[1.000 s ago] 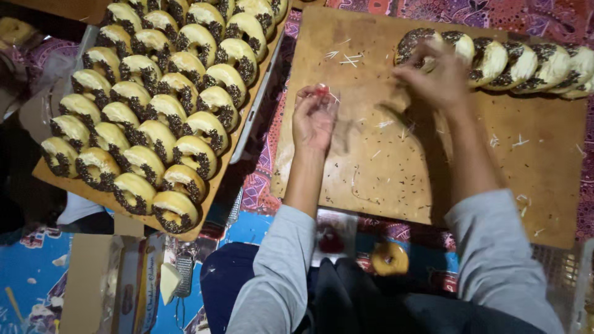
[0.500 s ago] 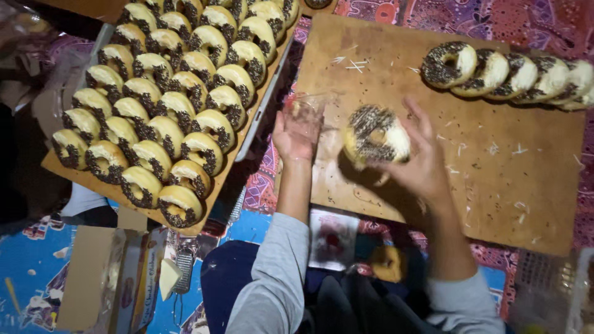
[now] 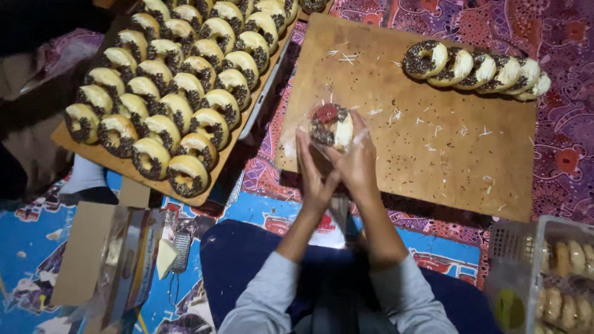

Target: The person picks up ring-shaped pastries from a wooden board and places them into small clear plastic bags. They seal each bag and place the packaged pastries into a white plastic crate. The person repeats this process for multiple pastries.

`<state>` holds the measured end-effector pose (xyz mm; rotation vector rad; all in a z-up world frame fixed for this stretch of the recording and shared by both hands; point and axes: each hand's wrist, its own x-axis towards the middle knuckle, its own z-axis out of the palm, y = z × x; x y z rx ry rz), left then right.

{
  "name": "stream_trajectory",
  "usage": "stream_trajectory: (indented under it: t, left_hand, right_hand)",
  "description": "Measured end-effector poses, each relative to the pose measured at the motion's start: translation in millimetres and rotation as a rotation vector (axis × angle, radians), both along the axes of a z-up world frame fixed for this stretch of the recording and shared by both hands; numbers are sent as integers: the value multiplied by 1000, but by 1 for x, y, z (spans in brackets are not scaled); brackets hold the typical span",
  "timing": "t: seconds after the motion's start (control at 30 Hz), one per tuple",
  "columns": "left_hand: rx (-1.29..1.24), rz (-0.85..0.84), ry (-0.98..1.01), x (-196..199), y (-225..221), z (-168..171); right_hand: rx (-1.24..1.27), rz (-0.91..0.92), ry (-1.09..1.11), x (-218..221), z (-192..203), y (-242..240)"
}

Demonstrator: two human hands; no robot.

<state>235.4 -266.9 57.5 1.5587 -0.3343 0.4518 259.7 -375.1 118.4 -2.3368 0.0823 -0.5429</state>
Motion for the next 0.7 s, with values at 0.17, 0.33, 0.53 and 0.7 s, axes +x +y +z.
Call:
stream_trajectory:
  t: [0.17,0.33,0.53,0.7]
  left_hand:
    - [559,66,-332,-34,91,4]
    - [569,155,-203,-113,160,2]
    - [291,239,46,-201,203,0]
    - [-166,361,344,-225,208,-16]
  right_hand:
    - [851,567,373,-38,-12,5]
    - [431,570,768,-88,-15,54]
    - [133,783,553,-131,-40,148]
    - [338,766,712,-144,-10,166]
